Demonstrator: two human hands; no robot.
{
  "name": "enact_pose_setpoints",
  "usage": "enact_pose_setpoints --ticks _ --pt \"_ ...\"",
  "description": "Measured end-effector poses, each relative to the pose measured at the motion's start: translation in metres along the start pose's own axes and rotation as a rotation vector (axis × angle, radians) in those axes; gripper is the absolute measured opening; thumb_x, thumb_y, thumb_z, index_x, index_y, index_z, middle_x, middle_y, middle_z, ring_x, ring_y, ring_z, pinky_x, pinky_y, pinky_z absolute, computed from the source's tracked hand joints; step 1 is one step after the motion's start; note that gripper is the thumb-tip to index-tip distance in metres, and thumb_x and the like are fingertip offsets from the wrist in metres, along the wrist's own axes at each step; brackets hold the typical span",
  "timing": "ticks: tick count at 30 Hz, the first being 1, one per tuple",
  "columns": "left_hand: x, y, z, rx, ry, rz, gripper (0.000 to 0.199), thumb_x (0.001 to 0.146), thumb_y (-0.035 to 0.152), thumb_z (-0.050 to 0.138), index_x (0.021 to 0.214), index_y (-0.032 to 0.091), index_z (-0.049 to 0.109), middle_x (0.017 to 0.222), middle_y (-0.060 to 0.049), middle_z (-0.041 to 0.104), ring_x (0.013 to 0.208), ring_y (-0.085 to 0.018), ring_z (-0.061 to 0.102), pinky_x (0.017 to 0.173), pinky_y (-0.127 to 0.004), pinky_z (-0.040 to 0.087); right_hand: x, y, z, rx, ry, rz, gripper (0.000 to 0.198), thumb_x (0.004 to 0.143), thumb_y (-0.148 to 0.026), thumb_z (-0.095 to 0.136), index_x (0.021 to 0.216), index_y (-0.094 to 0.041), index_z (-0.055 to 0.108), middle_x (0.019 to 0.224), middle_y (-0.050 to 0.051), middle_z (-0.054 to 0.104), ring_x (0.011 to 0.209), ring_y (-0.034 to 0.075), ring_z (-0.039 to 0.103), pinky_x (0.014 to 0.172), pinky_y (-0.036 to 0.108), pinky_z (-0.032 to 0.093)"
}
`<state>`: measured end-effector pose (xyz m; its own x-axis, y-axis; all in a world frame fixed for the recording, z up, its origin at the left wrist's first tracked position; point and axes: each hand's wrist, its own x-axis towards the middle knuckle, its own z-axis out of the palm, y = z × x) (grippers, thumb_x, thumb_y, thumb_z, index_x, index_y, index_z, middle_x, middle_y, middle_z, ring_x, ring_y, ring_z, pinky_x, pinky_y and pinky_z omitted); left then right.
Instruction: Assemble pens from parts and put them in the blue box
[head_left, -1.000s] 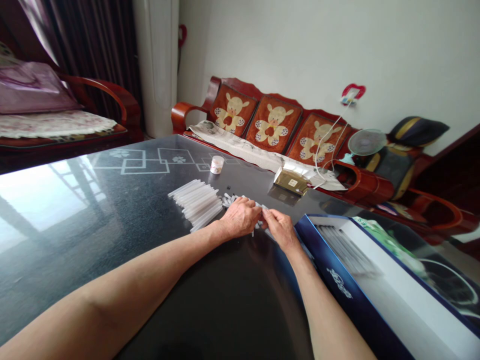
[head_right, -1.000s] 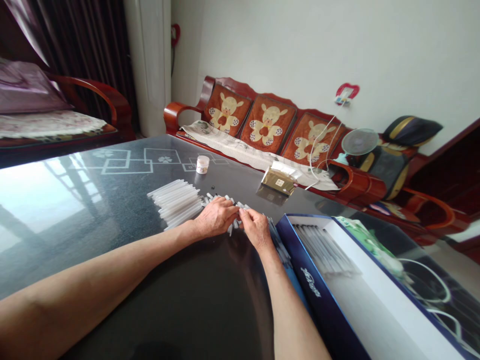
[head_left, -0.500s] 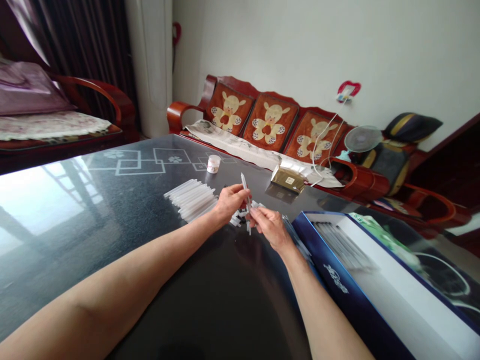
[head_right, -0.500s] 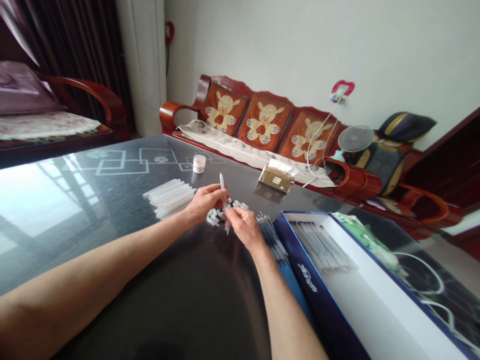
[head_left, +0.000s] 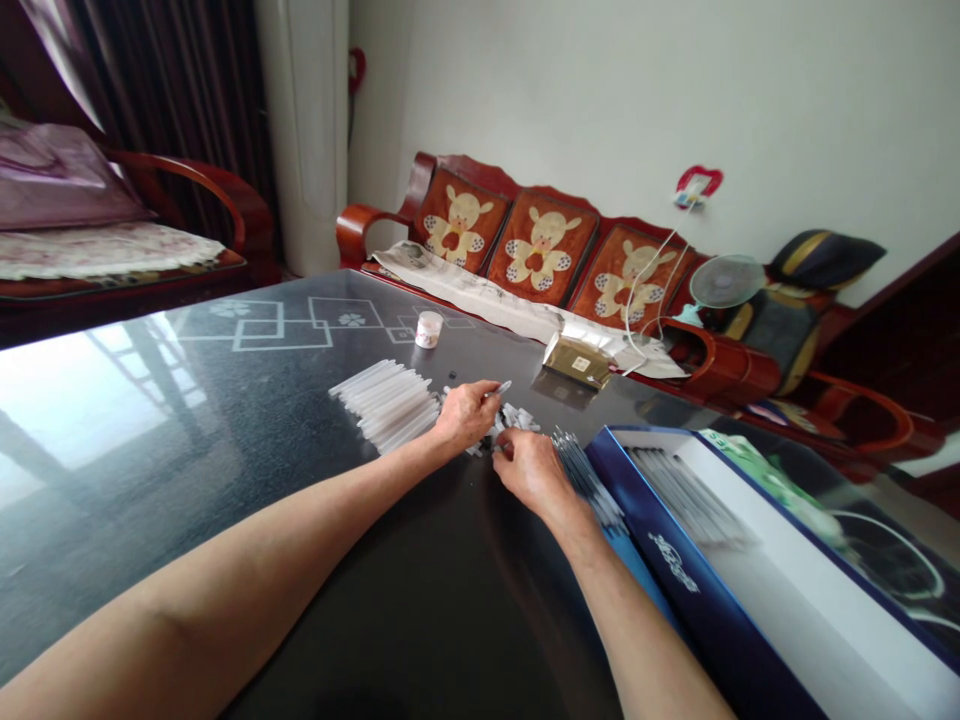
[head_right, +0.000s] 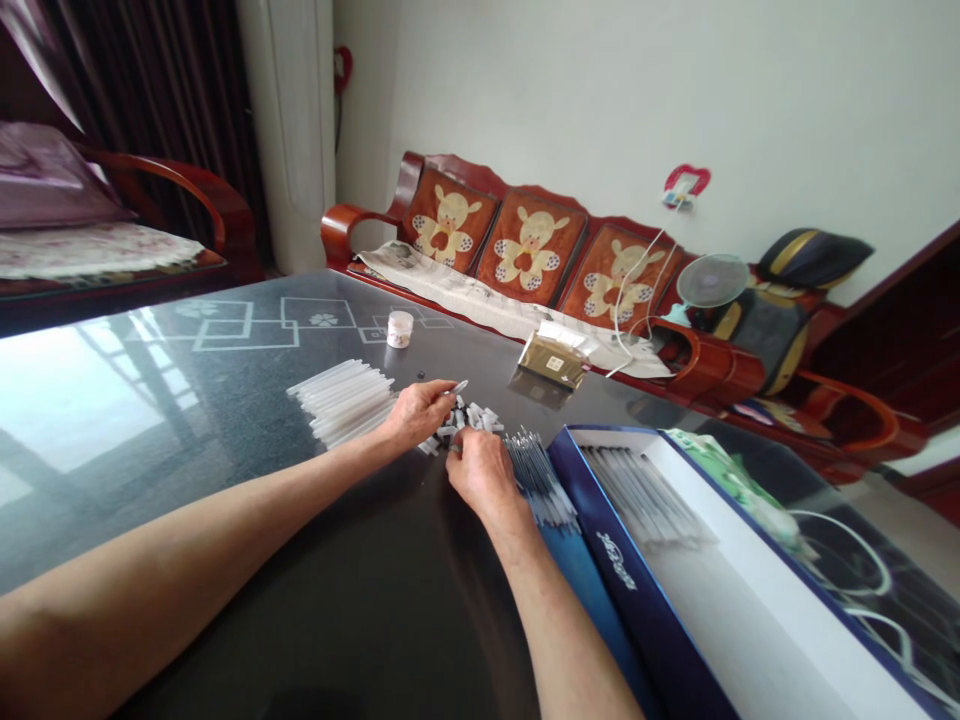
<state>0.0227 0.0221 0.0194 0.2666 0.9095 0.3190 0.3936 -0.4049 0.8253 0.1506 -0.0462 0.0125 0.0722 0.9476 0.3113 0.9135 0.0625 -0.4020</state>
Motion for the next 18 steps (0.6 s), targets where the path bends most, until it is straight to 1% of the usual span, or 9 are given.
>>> enact_pose_setpoints --ticks 2,4,7,9,10,13,18 --pt "-0.002 0.001 0.0 0.033 -0.005 0.025 0.029 0.085 0.021 0.049 0.103 0.02 0.072 0.071 0.0 0.069 0.074 -0.015 0.062 0.071 -0.023 0.044 0.004 0.005 -0.004 0.106 0.048 0.038 0.013 0.067 -0.017 0.063 0.076 -0.023 0.07 0.065 0.004 0.066 0.066 0.022 0.062 0.067 0.034 0.046" --pt "-0.003 0.002 0.001 0.058 -0.014 0.058 0.028 0.086 0.022 0.049 0.102 0.02 0.072 0.074 -0.001 0.07 0.074 -0.015 0.063 0.07 -0.023 0.044 0.009 0.011 -0.007 0.311 0.071 0.123 0.015 0.07 -0.023 0.062 0.083 -0.022 0.07 0.071 0.003 0.068 0.069 0.02 0.063 0.065 0.031 0.046" --pt "-0.006 0.002 0.003 0.085 -0.071 0.117 0.027 0.087 0.025 0.048 0.096 0.02 0.072 0.071 0.0 0.069 0.069 -0.014 0.061 0.064 -0.021 0.041 0.014 0.018 -0.008 0.832 0.078 0.328 0.023 0.073 -0.031 0.063 0.093 -0.02 0.065 0.075 0.002 0.068 0.068 0.016 0.062 0.055 0.024 0.044" --pt "-0.008 0.002 0.005 0.116 -0.112 0.178 0.026 0.088 0.026 0.047 0.084 0.018 0.072 0.065 0.0 0.065 0.064 -0.013 0.058 0.06 -0.021 0.038 0.015 0.021 -0.008 1.149 0.112 0.438 0.024 0.072 -0.03 0.066 0.092 -0.019 0.061 0.077 0.001 0.068 0.068 0.013 0.063 0.052 0.021 0.043" --pt "-0.009 0.002 0.005 0.135 -0.125 0.211 0.027 0.088 0.026 0.046 0.079 0.018 0.071 0.063 0.0 0.064 0.061 -0.012 0.056 0.059 -0.021 0.037 0.015 0.022 -0.007 1.256 0.133 0.474 0.022 0.071 -0.027 0.067 0.091 -0.019 0.06 0.078 0.001 0.068 0.067 0.012 0.063 0.052 0.02 0.043" --pt "-0.013 0.002 0.007 0.181 -0.149 0.269 0.028 0.087 0.027 0.047 0.071 0.017 0.068 0.06 -0.001 0.062 0.058 -0.012 0.054 0.058 -0.022 0.035 0.015 0.023 -0.007 1.407 0.181 0.542 0.017 0.072 -0.021 0.068 0.087 -0.019 0.059 0.082 0.002 0.07 0.066 0.01 0.064 0.053 0.018 0.047" --pt "-0.016 0.004 0.008 0.207 -0.176 0.259 0.028 0.086 0.027 0.046 0.073 0.017 0.069 0.06 -0.002 0.063 0.056 -0.013 0.053 0.057 -0.024 0.034 0.016 0.024 -0.007 1.448 0.217 0.543 0.018 0.07 -0.018 0.071 0.084 -0.019 0.059 0.08 0.001 0.071 0.064 0.01 0.064 0.055 0.019 0.051"
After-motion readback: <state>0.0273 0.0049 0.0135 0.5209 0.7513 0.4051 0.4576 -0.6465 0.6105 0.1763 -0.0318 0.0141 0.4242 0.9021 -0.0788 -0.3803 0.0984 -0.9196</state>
